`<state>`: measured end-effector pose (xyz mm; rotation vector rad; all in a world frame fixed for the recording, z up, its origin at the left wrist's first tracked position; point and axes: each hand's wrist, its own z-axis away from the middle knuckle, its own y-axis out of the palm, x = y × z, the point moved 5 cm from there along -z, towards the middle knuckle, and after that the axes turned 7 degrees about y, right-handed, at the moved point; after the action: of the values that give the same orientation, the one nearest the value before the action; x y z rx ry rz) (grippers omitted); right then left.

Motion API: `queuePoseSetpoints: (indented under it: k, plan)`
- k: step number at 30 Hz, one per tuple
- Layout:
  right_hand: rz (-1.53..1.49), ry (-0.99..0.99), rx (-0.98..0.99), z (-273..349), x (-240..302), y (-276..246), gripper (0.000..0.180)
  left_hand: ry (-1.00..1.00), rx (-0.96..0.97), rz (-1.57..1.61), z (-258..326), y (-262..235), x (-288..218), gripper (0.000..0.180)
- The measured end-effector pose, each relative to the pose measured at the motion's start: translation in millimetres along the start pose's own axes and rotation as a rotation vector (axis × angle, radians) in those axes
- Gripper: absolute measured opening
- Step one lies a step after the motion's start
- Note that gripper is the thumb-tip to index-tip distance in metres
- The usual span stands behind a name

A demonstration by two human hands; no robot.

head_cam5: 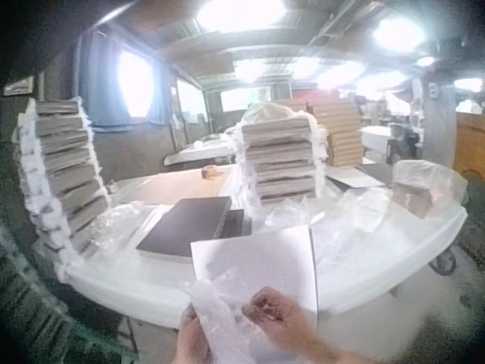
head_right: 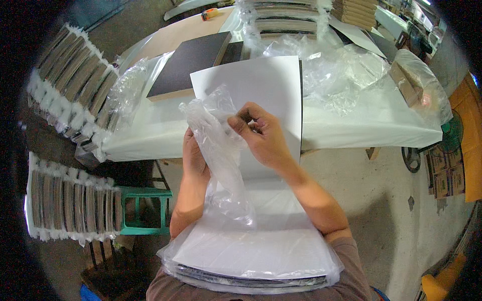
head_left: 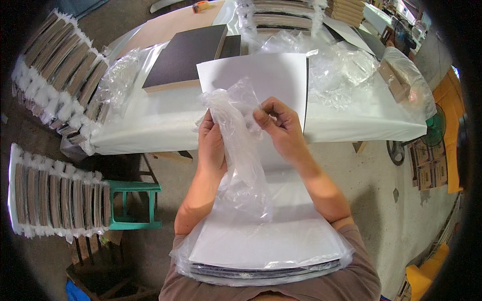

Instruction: The person wraps individual dark rectangular boards in plastic protective sheets by hand.

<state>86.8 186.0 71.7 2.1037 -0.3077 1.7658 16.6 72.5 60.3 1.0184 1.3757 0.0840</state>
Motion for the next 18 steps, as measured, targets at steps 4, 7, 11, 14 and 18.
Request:
queuePoseSetpoints:
  k: [4,7,11,14,18]
  plan:
    - [0.065,-0.288,-0.075,-2,22,-3,0.041,0.130,0.012,-0.125,-1,11,-1,0.018]
    - [0.484,-0.521,-0.154,13,54,8,0.056,0.445,-0.010,-0.452,-2,10,-12,0.017]
    - [0.185,-0.251,-0.124,5,37,18,0.044,0.621,0.077,-0.515,1,20,-16,0.024]
    - [0.076,-0.166,-0.087,-3,29,3,0.015,0.067,0.154,-0.130,2,32,-8,0.035]
    - [0.271,-0.059,-0.142,0,19,-3,0.014,-0.145,0.273,-0.127,2,30,14,0.036]
